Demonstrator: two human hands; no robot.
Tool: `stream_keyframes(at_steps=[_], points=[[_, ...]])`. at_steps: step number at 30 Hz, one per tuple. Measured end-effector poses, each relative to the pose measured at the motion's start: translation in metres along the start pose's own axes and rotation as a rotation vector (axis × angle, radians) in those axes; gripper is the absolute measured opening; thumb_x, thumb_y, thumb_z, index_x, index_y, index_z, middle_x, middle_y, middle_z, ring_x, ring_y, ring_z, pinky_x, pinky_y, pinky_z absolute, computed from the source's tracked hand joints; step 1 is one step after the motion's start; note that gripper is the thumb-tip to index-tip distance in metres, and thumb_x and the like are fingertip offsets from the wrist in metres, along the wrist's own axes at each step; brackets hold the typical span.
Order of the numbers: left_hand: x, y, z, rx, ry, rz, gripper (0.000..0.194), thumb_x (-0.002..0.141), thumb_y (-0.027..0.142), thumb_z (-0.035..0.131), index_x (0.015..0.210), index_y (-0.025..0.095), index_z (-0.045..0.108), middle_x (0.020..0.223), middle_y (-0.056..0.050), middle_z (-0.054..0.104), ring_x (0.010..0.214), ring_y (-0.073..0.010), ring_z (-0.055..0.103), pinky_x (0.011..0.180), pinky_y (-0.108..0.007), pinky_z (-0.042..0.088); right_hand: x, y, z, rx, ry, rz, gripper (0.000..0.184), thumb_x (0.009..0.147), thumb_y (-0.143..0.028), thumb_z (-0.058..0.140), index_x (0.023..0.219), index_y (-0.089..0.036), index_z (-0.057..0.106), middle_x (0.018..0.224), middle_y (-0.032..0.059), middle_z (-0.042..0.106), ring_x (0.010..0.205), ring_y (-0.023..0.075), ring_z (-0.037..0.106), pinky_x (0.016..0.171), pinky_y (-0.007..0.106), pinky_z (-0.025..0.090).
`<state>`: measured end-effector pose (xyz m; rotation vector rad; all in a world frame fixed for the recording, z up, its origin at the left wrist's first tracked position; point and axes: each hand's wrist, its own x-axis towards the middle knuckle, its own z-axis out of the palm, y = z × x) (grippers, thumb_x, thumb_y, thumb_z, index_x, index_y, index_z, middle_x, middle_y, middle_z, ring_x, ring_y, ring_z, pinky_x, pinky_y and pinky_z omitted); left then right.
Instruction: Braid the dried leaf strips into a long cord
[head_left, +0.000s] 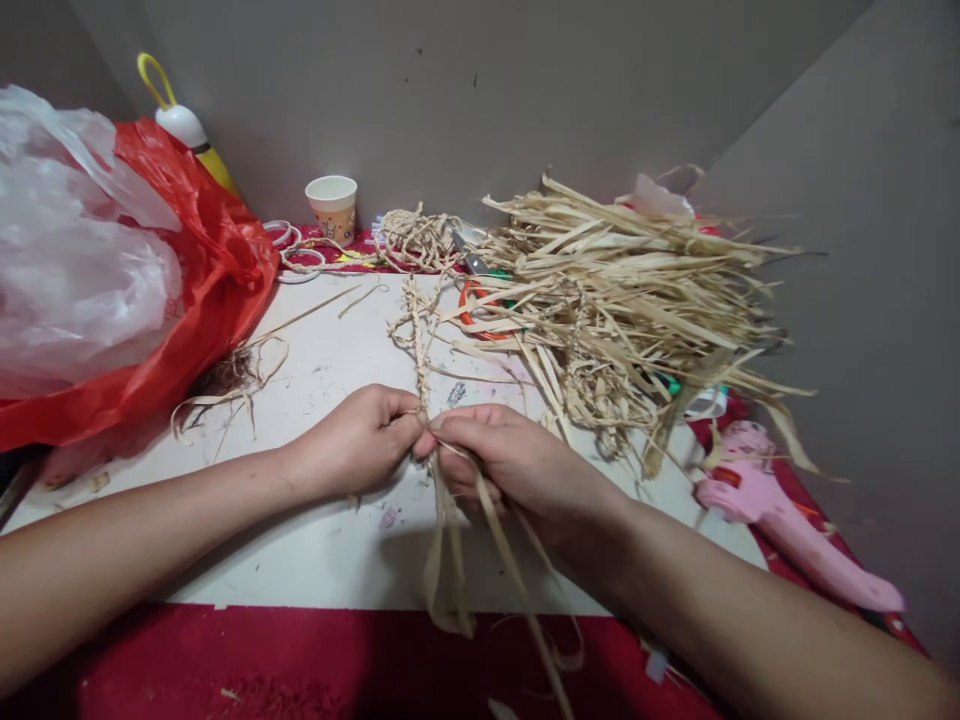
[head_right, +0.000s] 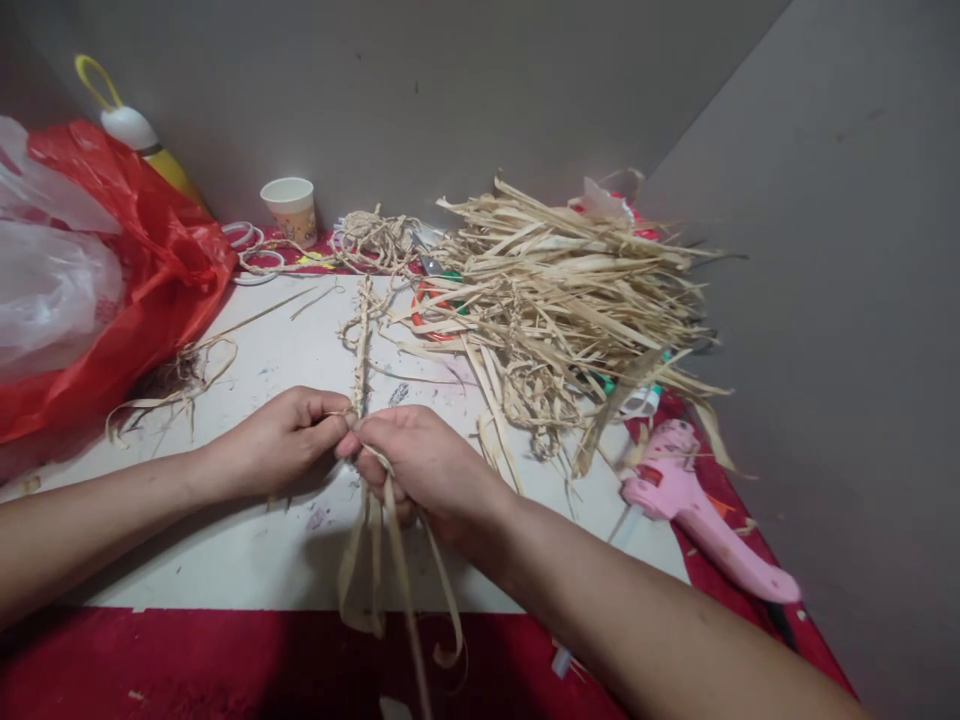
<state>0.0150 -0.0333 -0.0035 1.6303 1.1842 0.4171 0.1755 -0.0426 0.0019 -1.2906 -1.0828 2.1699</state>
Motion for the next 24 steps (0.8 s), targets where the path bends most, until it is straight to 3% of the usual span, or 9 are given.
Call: stream_keyframes(at_steps=[3,5,12,16,24], points=[[-0.002,-0.001,0.002,-0.091,-0.015,-0.050,0.027,0.082,0.025,0.039,0.058,0.016,0.047,0.048,0.005,0.040,0.044,-0.0066,0.029,0.044,-0.021,0.023,-0.001,0.007,0.005,-0.135,0.042,-0.039,0.021,0.079,-0.022,0.045,0.062,-0.015,0.054,0.045,-0.0021,0.051,0.035,0.0053,0.037,0.036,0.018,0.026],[-0.003,0.001,0.003,-0.136,0.000,-0.079,0.027,0.082,0.026,0.041,0.057,0.017,0.046,0.046,0.005,0.038,0.043,-0.0062,0.027,0.042,-0.021,0.020,-0.001,0.012,0.007,-0.302,0.089,-0.066,0.024,0.080,-0.023,0.045,0.060,-0.015,0.054,0.047,-0.0006,0.055,0.034,0.0052,0.037,0.037,0.019,0.027],[-0.007,0.010,0.009,-0.254,0.082,-0.097,0.029,0.078,0.024,0.045,0.050,0.017,0.040,0.047,0.006,0.031,0.044,-0.0050,0.024,0.041,-0.021,0.018,0.002,0.023,0.003,-0.790,0.218,-0.403,0.033,0.086,-0.025,0.040,0.055,-0.016,0.047,0.047,-0.0018,0.048,0.043,0.0068,0.039,0.044,0.021,0.027],[-0.008,0.010,0.008,-0.305,0.052,-0.126,0.030,0.079,0.027,0.046,0.051,0.017,0.041,0.045,0.007,0.031,0.041,-0.0043,0.024,0.040,-0.021,0.017,0.001,0.022,0.004,-0.919,0.255,-0.509,0.031,0.086,-0.021,0.038,0.056,-0.016,0.044,0.050,-0.0013,0.047,0.049,0.0084,0.039,0.048,0.023,0.026],[-0.007,0.006,0.009,-0.343,0.057,-0.171,0.029,0.080,0.028,0.050,0.054,0.016,0.045,0.042,0.007,0.037,0.037,-0.0035,0.028,0.039,-0.019,0.019,-0.005,0.021,0.007,-1.092,0.207,-0.572,0.026,0.087,-0.017,0.038,0.061,-0.017,0.046,0.056,0.0005,0.050,0.051,0.0100,0.041,0.052,0.025,0.026]])
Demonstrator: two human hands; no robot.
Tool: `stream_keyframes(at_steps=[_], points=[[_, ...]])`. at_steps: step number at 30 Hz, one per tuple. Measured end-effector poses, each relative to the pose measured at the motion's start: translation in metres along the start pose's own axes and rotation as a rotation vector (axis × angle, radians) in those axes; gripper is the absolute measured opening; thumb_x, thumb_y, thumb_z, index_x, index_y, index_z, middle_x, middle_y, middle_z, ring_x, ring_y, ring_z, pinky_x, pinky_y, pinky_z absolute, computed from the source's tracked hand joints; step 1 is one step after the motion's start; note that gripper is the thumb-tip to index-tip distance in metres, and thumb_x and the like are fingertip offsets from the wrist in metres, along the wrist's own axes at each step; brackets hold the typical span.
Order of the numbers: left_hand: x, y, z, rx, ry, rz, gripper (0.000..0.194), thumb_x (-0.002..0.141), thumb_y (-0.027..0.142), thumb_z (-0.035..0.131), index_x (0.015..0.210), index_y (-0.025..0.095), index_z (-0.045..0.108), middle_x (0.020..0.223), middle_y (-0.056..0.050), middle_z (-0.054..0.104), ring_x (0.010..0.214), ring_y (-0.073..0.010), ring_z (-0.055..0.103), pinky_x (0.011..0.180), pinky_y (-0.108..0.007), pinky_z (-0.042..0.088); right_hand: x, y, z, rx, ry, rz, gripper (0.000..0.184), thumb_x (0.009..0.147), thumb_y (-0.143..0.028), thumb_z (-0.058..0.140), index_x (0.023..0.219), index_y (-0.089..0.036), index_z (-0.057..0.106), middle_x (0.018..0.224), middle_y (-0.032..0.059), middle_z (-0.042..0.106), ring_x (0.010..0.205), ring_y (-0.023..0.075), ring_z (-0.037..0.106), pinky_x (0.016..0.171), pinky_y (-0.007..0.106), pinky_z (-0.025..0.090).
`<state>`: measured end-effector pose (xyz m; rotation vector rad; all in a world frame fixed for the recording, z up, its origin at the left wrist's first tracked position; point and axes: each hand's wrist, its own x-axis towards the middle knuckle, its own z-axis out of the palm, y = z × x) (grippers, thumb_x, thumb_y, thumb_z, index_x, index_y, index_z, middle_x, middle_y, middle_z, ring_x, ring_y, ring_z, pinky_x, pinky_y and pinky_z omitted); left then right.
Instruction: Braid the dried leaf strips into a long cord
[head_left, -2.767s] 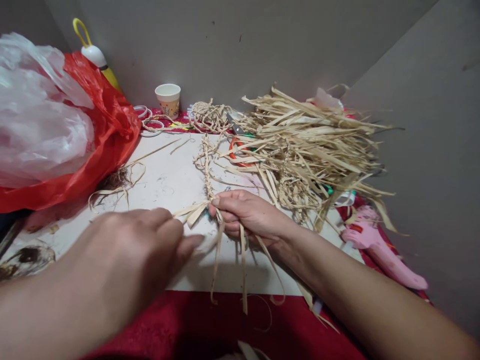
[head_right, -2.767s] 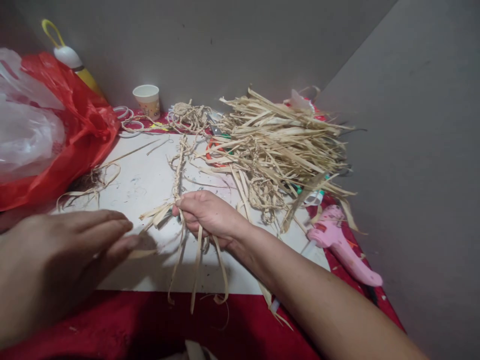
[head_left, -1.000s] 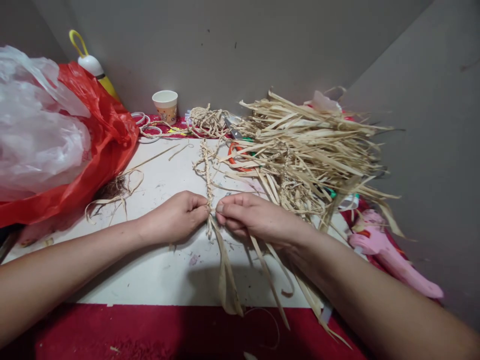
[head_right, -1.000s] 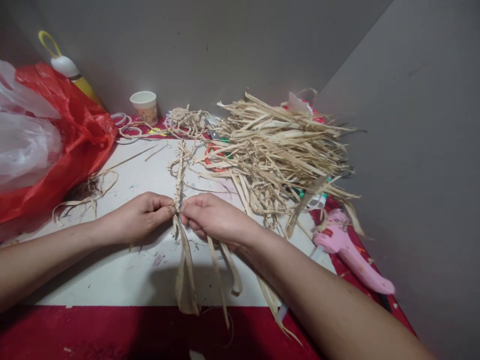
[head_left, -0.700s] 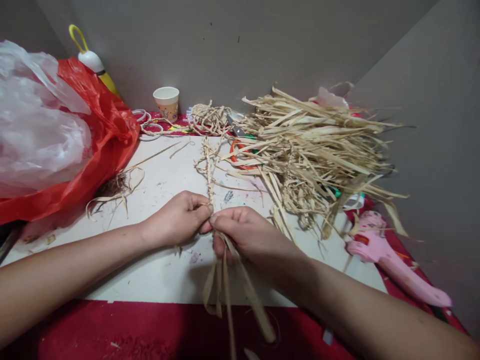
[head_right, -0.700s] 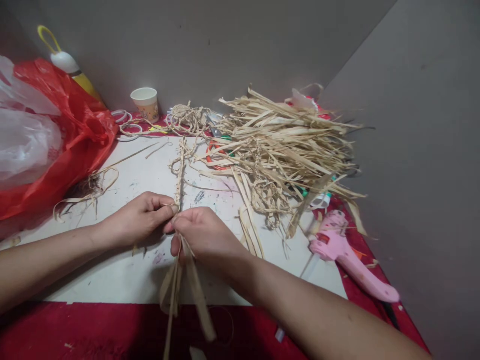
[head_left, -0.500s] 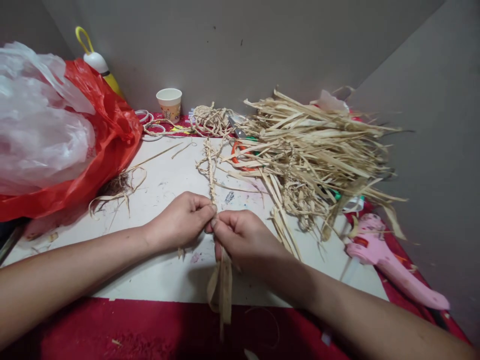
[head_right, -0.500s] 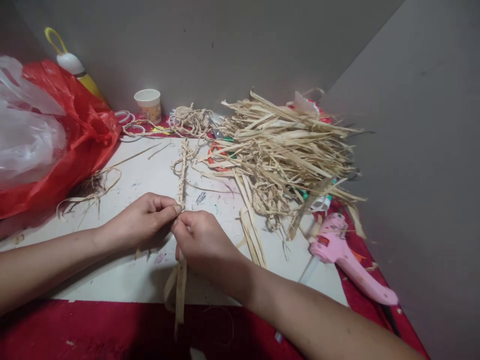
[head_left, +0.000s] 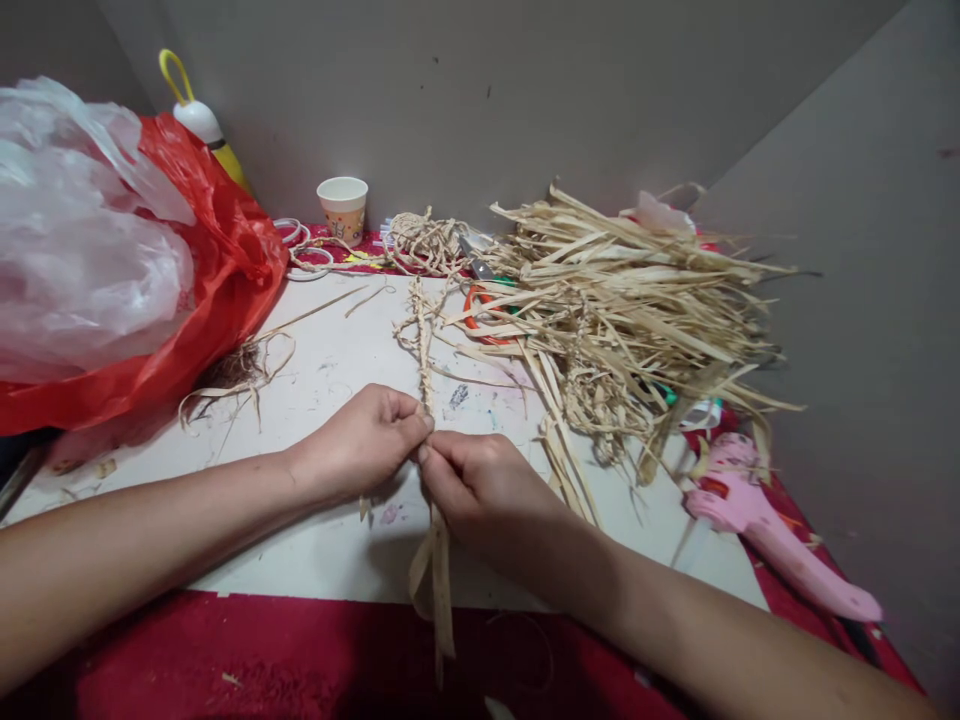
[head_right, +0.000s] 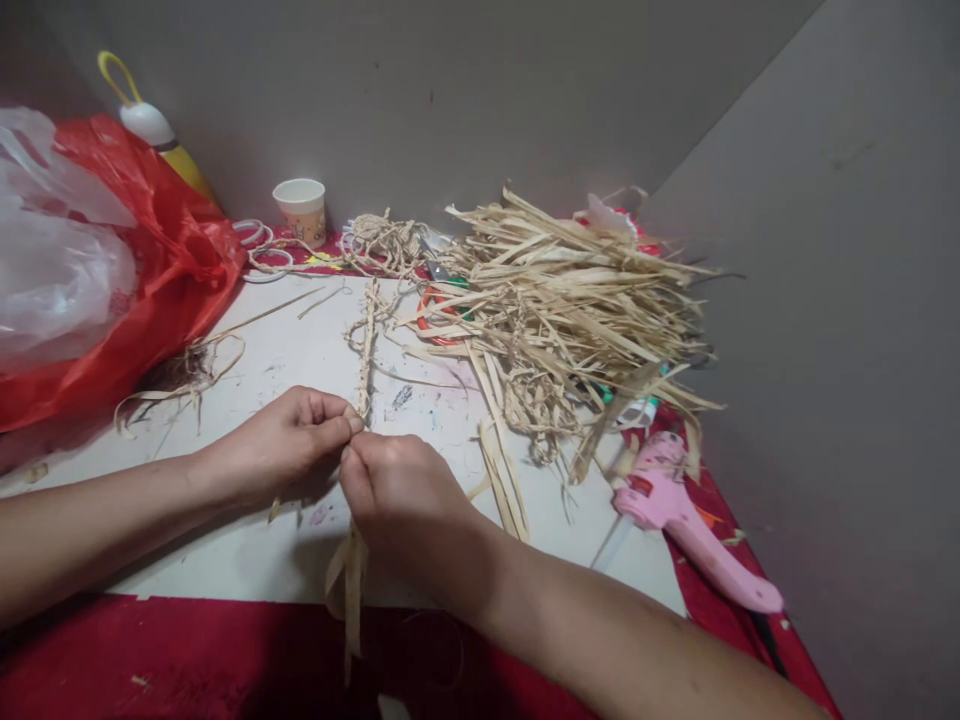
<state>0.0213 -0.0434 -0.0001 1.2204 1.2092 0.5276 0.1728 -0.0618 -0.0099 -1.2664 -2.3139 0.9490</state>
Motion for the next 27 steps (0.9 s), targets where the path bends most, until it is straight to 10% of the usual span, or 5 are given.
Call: stream_keyframes(at_steps=[9,15,20,27], points=[[-0.007,0.020,-0.014,0.011,-0.040,-0.035,0.024,0.083,0.032,0.051,0.070,0.013,0.059,0.040,0.007,0.037,0.034,-0.0044,0.025,0.037,-0.020,0.014,-0.022,-0.035,-0.041,0.153,-0.498,-0.025,0.040,0.089,-0.041,0.045,0.058,-0.017,0.055,0.048,-0.0001,0.049,0.041,0.0076,0.036,0.044,0.025,0.022],[-0.009,0.018,-0.025,-0.004,-0.095,-0.003,0.027,0.082,0.037,0.055,0.070,0.014,0.058,0.046,0.007,0.039,0.039,-0.0041,0.026,0.039,-0.020,0.017,0.002,-0.010,-0.054,0.559,0.142,0.244,0.025,0.082,-0.041,0.057,0.077,-0.017,0.060,0.055,-0.0021,0.048,0.047,0.0080,0.039,0.044,0.021,0.031],[-0.003,0.011,-0.017,-0.085,-0.210,0.082,0.029,0.084,0.035,0.052,0.068,0.012,0.057,0.058,-0.001,0.056,0.052,-0.0081,0.047,0.051,-0.020,0.035,0.020,0.007,-0.024,0.877,-0.238,0.214,0.025,0.074,-0.026,0.065,0.094,-0.015,0.055,0.073,0.0007,0.059,0.063,0.0097,0.055,0.060,0.021,0.043],[-0.002,0.004,-0.016,0.195,-0.085,0.138,0.026,0.084,0.034,0.048,0.070,0.014,0.057,0.060,0.002,0.051,0.052,-0.0078,0.039,0.050,-0.019,0.033,0.020,0.018,-0.023,0.821,-0.371,0.257,0.014,0.082,-0.027,0.051,0.074,-0.016,0.046,0.056,-0.0066,0.035,0.045,0.0047,0.027,0.041,0.018,0.021]])
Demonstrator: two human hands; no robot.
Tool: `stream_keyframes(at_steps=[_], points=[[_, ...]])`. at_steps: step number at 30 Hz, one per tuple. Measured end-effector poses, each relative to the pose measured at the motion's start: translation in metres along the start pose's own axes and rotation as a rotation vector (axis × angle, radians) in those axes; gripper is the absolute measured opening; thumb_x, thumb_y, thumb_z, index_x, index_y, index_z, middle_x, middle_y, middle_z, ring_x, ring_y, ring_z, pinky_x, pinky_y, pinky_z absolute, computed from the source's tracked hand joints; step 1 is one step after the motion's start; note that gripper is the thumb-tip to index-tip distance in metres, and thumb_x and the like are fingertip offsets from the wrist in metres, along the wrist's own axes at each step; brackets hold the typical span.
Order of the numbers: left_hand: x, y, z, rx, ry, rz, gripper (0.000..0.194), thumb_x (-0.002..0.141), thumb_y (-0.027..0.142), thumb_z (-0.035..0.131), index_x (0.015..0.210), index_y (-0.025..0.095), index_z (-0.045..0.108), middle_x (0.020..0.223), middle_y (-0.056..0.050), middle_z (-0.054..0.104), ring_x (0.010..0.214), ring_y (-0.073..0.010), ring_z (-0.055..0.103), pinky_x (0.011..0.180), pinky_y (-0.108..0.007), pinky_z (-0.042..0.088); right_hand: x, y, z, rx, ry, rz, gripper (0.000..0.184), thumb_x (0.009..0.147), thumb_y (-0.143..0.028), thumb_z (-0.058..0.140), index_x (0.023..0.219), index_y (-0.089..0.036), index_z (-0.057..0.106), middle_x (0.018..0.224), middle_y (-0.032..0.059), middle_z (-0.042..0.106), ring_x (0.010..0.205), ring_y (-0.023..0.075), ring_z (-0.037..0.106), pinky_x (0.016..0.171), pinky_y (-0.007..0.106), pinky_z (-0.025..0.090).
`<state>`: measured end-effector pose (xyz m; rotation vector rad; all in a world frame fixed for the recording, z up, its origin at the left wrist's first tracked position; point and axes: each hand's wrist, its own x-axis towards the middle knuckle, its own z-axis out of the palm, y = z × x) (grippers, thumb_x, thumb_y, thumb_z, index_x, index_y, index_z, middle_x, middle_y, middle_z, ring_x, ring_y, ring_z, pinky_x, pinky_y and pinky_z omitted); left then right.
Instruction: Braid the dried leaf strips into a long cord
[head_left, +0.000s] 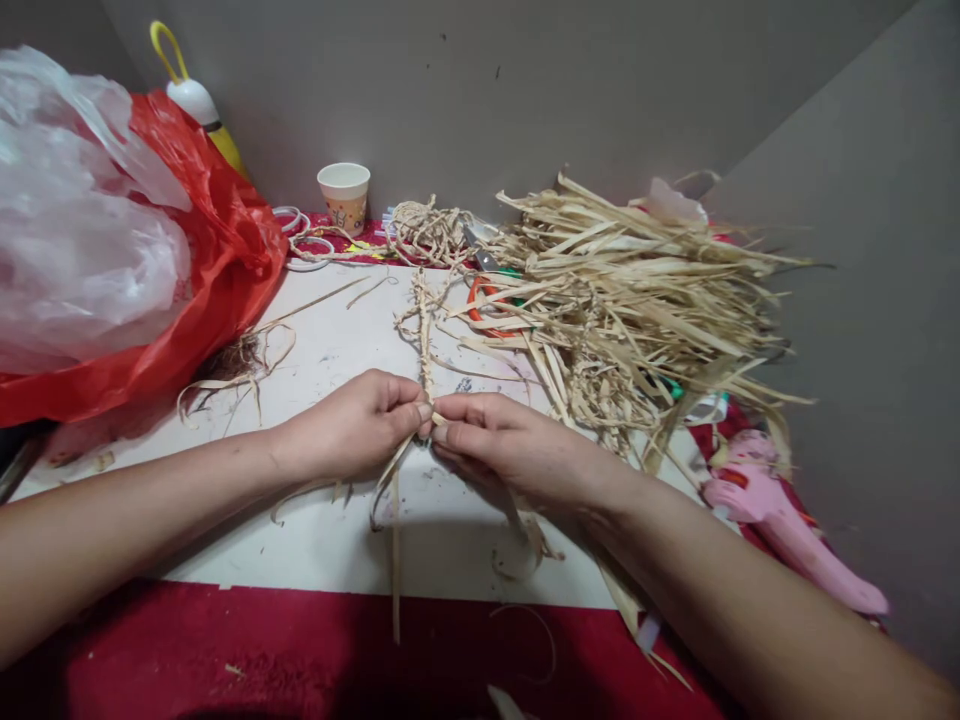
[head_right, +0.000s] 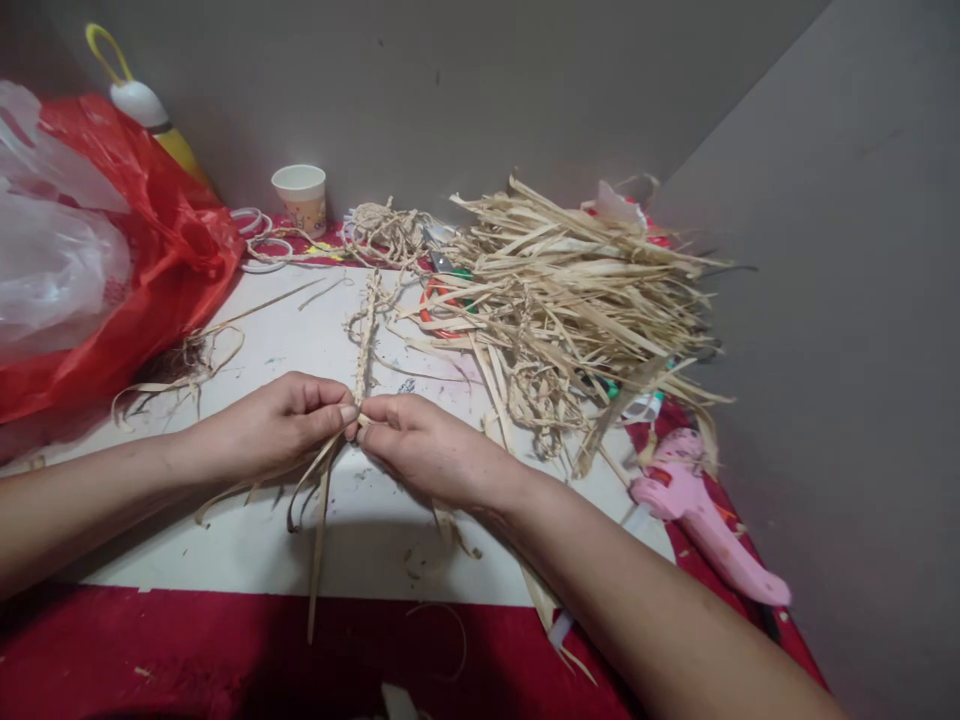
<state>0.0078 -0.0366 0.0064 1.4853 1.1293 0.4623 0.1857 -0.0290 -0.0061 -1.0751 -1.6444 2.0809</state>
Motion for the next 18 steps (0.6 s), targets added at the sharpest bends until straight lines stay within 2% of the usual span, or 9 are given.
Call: stream_keyframes(at_steps=[2,5,11,16,18], points=[[-0.001,0.000,0.000,0.051,0.011,0.014,0.026,0.084,0.034,0.047,0.069,0.014,0.055,0.057,0.004,0.044,0.051,-0.0073,0.035,0.049,-0.019,0.031,0.000,0.000,-0.003,-0.044,-0.008,-0.012,0.017,0.084,-0.027,0.050,0.071,-0.016,0.045,0.057,-0.0062,0.033,0.047,0.0051,0.027,0.042,0.018,0.021],[-0.002,0.001,0.000,0.070,-0.008,0.030,0.028,0.086,0.033,0.044,0.069,0.014,0.056,0.058,0.003,0.045,0.052,-0.0077,0.037,0.050,-0.019,0.032,0.001,-0.001,-0.005,-0.037,-0.035,0.019,0.022,0.087,-0.033,0.045,0.071,-0.016,0.046,0.056,-0.0061,0.033,0.046,0.0054,0.026,0.041,0.018,0.020],[-0.001,0.001,-0.001,-0.015,0.002,0.062,0.028,0.086,0.034,0.047,0.071,0.013,0.057,0.064,0.002,0.051,0.056,-0.0075,0.040,0.053,-0.019,0.034,0.002,-0.001,-0.004,0.225,-0.106,0.102,0.032,0.084,-0.043,0.050,0.068,-0.019,0.036,0.054,-0.0087,0.025,0.043,0.0044,0.017,0.037,0.017,0.011],[0.003,0.001,-0.007,-0.180,-0.114,-0.088,0.025,0.084,0.033,0.052,0.068,0.014,0.055,0.053,0.006,0.039,0.044,-0.0041,0.025,0.042,-0.018,0.021,0.004,0.003,-0.005,0.143,-0.097,0.052,0.035,0.087,-0.043,0.048,0.065,-0.019,0.035,0.052,-0.0080,0.026,0.042,0.0043,0.020,0.037,0.017,0.014],[0.004,0.003,-0.010,-0.220,-0.155,-0.140,0.025,0.084,0.033,0.052,0.067,0.015,0.053,0.050,0.008,0.033,0.041,-0.0037,0.020,0.039,-0.019,0.016,0.004,0.003,-0.006,0.188,-0.111,0.083,0.036,0.088,-0.042,0.047,0.064,-0.019,0.033,0.053,-0.0080,0.025,0.042,0.0042,0.017,0.036,0.017,0.012]])
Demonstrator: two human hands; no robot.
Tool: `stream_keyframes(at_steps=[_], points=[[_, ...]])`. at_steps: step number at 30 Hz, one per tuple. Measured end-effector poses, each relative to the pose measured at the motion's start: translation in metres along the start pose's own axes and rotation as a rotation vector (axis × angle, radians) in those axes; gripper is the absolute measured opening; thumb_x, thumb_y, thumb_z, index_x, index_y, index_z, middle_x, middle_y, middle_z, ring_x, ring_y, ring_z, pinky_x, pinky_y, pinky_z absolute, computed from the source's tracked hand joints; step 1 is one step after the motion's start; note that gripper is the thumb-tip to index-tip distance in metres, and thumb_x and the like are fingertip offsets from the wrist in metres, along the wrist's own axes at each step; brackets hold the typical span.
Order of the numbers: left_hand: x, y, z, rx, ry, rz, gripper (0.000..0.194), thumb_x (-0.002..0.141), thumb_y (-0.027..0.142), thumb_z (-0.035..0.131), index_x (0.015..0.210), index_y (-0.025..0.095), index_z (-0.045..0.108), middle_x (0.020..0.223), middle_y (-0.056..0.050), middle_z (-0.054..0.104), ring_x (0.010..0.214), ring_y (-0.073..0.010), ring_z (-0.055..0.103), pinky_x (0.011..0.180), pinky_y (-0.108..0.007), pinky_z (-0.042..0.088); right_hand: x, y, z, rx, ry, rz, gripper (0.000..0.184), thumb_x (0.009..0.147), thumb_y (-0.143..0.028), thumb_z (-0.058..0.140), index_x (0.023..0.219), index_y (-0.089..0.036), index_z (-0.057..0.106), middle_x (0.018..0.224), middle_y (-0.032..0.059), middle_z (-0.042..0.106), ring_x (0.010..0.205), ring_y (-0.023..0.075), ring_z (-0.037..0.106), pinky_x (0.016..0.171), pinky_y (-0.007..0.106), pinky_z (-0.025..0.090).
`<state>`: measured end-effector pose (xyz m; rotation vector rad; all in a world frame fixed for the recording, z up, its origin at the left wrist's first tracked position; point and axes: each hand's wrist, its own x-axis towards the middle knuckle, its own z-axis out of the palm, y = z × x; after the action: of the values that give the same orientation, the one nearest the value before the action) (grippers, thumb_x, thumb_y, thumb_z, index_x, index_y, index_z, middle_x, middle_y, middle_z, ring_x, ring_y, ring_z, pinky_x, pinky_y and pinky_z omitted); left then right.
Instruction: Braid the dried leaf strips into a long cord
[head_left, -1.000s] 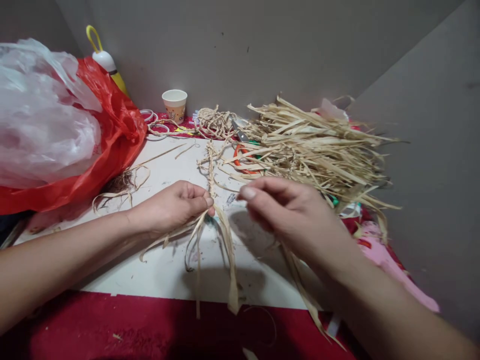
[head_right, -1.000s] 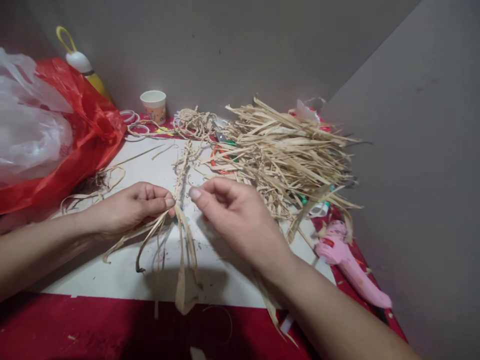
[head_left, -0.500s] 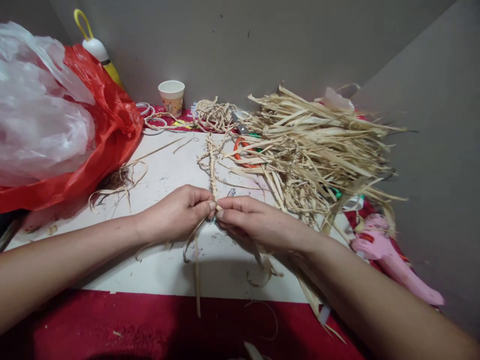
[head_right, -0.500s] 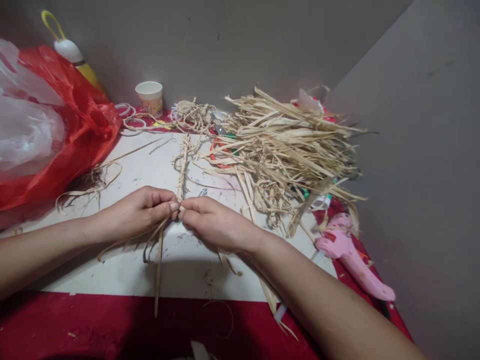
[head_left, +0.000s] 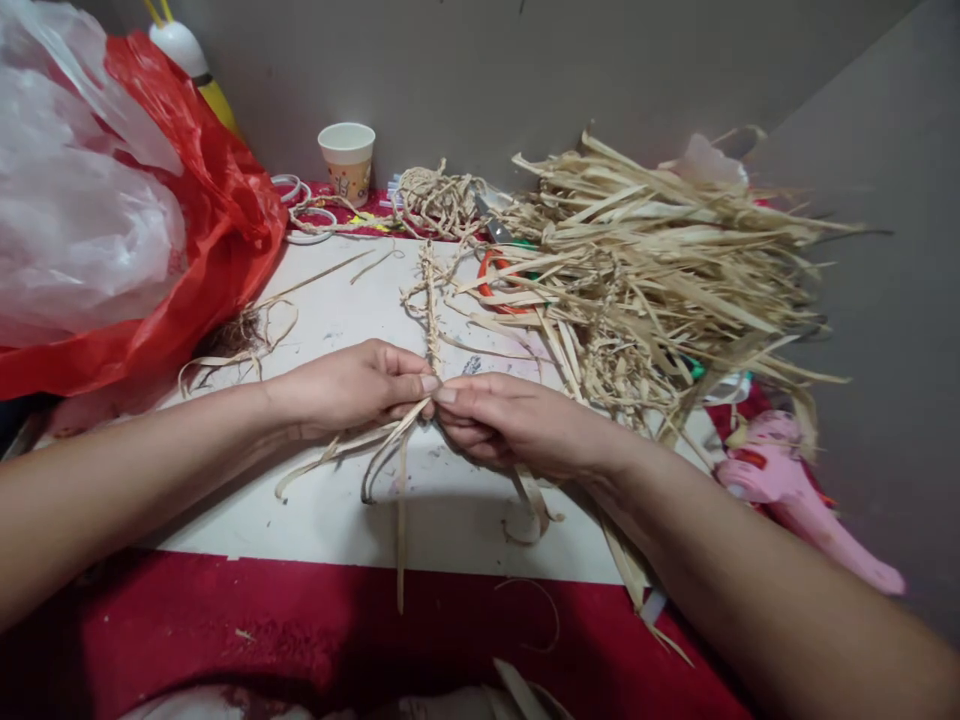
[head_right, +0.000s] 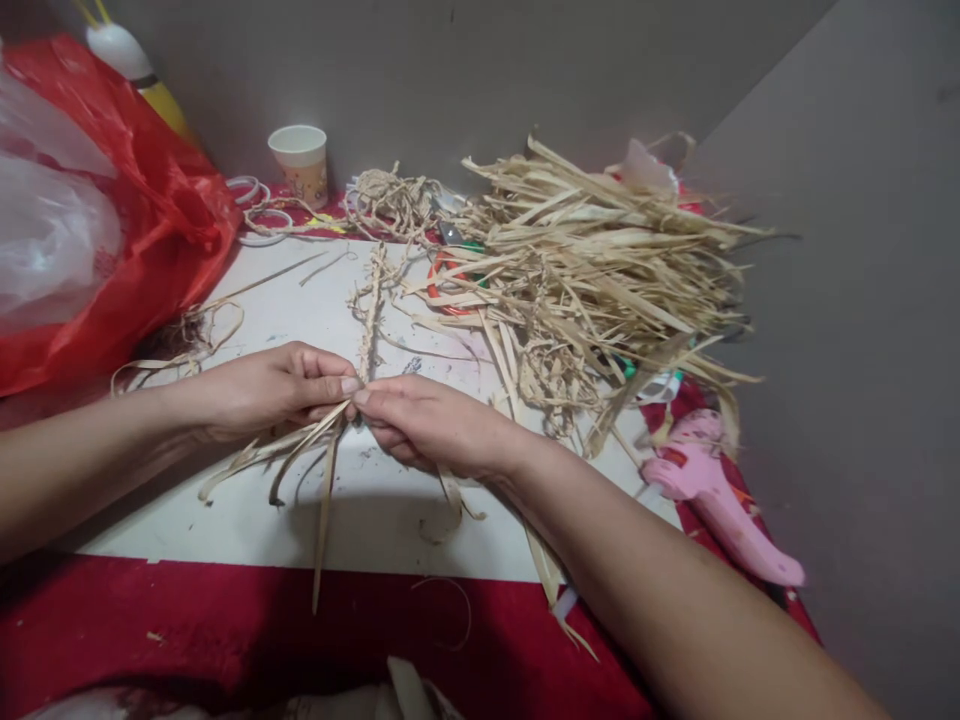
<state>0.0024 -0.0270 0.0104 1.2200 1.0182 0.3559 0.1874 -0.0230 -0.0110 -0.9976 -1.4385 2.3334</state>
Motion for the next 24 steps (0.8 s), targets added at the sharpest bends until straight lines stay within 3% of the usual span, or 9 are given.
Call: stream_keyframes(at_steps=[4,7,15,19,24], points=[[-0.001,0.004,-0.003,-0.001,-0.034,-0.014,0.023,0.084,0.032,0.053,0.069,0.014,0.054,0.049,0.007,0.034,0.040,-0.0031,0.021,0.038,-0.019,0.015,-0.001,-0.003,0.000,0.168,-0.038,0.069,0.039,0.087,-0.040,0.046,0.061,-0.020,0.026,0.051,-0.0081,0.022,0.042,0.0041,0.011,0.037,0.015,0.006],[-0.001,0.003,-0.003,0.000,-0.039,0.002,0.023,0.085,0.032,0.052,0.071,0.015,0.055,0.050,0.006,0.035,0.041,-0.0033,0.023,0.039,-0.018,0.017,0.001,-0.003,0.002,0.172,-0.012,0.056,0.039,0.087,-0.040,0.045,0.059,-0.020,0.026,0.049,-0.0084,0.022,0.041,0.0040,0.011,0.036,0.015,0.006],[-0.005,-0.004,-0.002,0.077,-0.080,-0.004,0.022,0.087,0.034,0.045,0.073,0.017,0.050,0.052,0.007,0.034,0.042,-0.0056,0.024,0.040,-0.019,0.019,0.006,0.004,0.008,-0.211,0.175,-0.067,0.035,0.086,-0.030,0.039,0.053,-0.019,0.034,0.043,-0.0070,0.029,0.036,0.0044,0.021,0.035,0.019,0.017],[-0.009,0.005,-0.001,0.355,-0.026,0.062,0.022,0.085,0.027,0.043,0.067,0.016,0.050,0.055,0.005,0.039,0.048,-0.0068,0.032,0.047,-0.019,0.027,0.005,0.002,0.011,-0.364,0.249,-0.112,0.032,0.082,-0.024,0.039,0.051,-0.018,0.036,0.043,-0.0055,0.034,0.039,0.0045,0.026,0.039,0.019,0.021],[-0.012,0.020,0.004,0.779,0.199,0.124,0.026,0.079,0.022,0.045,0.053,0.017,0.044,0.049,0.004,0.041,0.048,-0.0081,0.033,0.049,-0.023,0.024,0.006,0.002,0.014,-0.389,0.287,-0.124,0.030,0.079,-0.022,0.040,0.050,-0.018,0.035,0.045,-0.0049,0.035,0.041,0.0044,0.027,0.040,0.019,0.020]])
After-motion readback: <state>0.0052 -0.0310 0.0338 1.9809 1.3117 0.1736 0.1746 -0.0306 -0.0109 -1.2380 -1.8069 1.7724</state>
